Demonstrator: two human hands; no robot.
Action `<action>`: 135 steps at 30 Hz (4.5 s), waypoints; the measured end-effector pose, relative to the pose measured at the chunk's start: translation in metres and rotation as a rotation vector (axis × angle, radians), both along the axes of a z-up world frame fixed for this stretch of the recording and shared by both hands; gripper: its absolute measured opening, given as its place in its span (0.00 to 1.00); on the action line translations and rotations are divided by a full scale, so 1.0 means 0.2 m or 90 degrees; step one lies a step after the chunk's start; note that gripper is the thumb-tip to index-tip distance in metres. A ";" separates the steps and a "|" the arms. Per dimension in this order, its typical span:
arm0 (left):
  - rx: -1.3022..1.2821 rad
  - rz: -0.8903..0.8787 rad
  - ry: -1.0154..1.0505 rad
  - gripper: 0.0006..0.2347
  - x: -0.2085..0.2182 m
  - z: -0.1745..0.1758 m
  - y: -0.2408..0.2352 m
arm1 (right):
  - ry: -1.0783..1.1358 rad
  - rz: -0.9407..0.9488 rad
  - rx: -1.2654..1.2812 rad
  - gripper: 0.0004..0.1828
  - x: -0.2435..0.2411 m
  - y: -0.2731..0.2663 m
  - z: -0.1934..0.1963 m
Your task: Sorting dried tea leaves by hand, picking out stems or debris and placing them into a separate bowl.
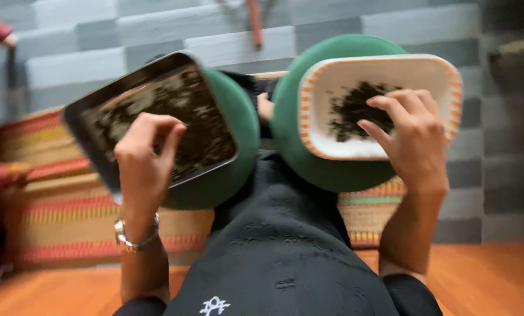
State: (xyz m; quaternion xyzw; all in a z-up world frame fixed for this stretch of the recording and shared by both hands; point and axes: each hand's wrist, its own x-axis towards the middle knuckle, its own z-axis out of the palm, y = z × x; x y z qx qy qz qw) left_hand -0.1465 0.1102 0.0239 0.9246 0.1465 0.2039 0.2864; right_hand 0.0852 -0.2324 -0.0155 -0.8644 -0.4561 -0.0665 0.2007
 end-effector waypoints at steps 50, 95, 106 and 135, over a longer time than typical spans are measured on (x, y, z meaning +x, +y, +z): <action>0.268 0.039 0.245 0.07 -0.12 -0.24 0.39 | 0.008 0.461 -0.058 0.27 -0.41 1.44 -0.11; -0.283 0.082 -0.151 0.07 -0.08 -0.16 0.11 | 0.320 0.364 0.260 0.06 -0.40 1.35 -0.01; -0.308 0.114 -0.198 0.06 -0.05 -0.20 0.08 | 0.461 0.273 0.313 0.09 -0.45 1.27 -0.01; -0.412 0.176 -0.178 0.03 -0.09 -0.22 0.08 | 0.554 0.245 0.361 0.08 -0.45 1.22 0.02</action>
